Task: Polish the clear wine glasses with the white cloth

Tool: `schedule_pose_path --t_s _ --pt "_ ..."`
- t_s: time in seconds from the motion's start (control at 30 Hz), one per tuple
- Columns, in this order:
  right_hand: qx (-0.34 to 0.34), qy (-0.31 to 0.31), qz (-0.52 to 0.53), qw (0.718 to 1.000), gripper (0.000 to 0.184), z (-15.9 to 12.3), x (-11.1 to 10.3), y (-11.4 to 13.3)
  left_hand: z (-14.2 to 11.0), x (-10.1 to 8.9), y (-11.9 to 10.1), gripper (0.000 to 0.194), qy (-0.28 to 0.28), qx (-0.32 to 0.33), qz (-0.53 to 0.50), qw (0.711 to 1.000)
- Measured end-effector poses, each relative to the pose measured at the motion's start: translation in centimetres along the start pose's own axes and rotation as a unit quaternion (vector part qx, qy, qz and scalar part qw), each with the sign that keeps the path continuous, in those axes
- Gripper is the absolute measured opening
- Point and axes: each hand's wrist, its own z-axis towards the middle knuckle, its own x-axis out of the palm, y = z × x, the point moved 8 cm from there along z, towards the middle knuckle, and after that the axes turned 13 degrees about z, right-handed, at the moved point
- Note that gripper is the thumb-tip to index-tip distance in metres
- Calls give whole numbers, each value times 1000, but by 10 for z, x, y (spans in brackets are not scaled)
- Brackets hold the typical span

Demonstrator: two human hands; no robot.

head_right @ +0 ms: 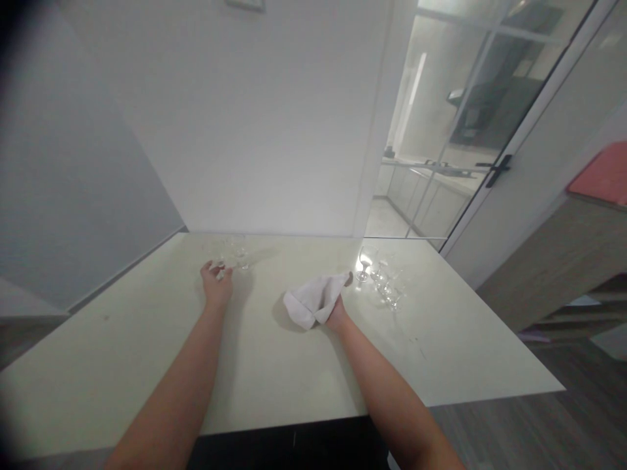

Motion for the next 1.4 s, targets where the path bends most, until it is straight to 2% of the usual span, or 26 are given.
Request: schedule_pose_path --t_s 0.13,0.2,0.23,0.3,0.37,0.43,0.5,0.57,0.63,0.7,0.73,0.8,0.9,1.0,1.07,1.13,1.17,1.23,1.3,1.4 --pt "14 -1 22 1000 54 -2 2 1 -7 -25 -16 39 -97 19 5 995" --pt "20 0 5 1000 54 -3 4 0 -17 -37 -33 42 -131 57 -17 990" --pt "15 3 -6 1000 53 -2 4 1 -23 -39 -43 45 -129 80 -24 988" --pt "-8 10 -27 1000 50 -1 4 2 -42 -32 -66 49 -78 139 -12 987" --pt "-32 14 -53 998 45 1 2 1 -69 -11 -93 48 25 229 51 972" --pt "-61 27 -110 992 39 1 1 1 -104 17 -115 44 134 329 142 924" --pt "-88 46 -174 980 33 -2 2 3 -139 41 -129 40 211 424 208 856" --pt "-115 83 -235 962 32 -6 9 6 -162 57 -136 40 255 477 237 807" --pt "-138 125 -287 940 37 -10 17 8 -170 64 -139 43 270 494 249 788" --pt "-164 140 -325 921 42 -11 22 11 -170 66 -140 46 269 503 252 781" --pt "-175 129 -326 920 43 -10 22 13 -169 65 -140 45 265 508 250 780" --pt "-188 94 -307 928 42 -8 19 15 -164 61 -140 38 254 511 239 786" --pt "-167 74 -273 945 35 -6 17 14 -157 57 -136 16 254 484 229 806" --pt "-158 108 -273 943 39 -9 23 17 -158 60 -128 9 316 437 203 817" --pt "-177 151 -306 923 52 -15 30 24 -163 64 -124 11 379 408 161 815" --pt "-199 184 -348 897 64 -21 38 29 -166 65 -122 10 418 387 123 813" --pt "-209 193 -362 888 69 -23 40 31 -165 64 -123 8 418 383 113 816" --pt "-228 184 -358 887 72 -25 41 34 -161 59 -127 7 376 392 107 833" --pt "-230 142 -325 907 63 -22 36 35 -158 52 -133 17 317 420 110 843" --pt "-185 30 -256 948 39 -9 14 28 -162 43 -140 23 268 465 103 837"
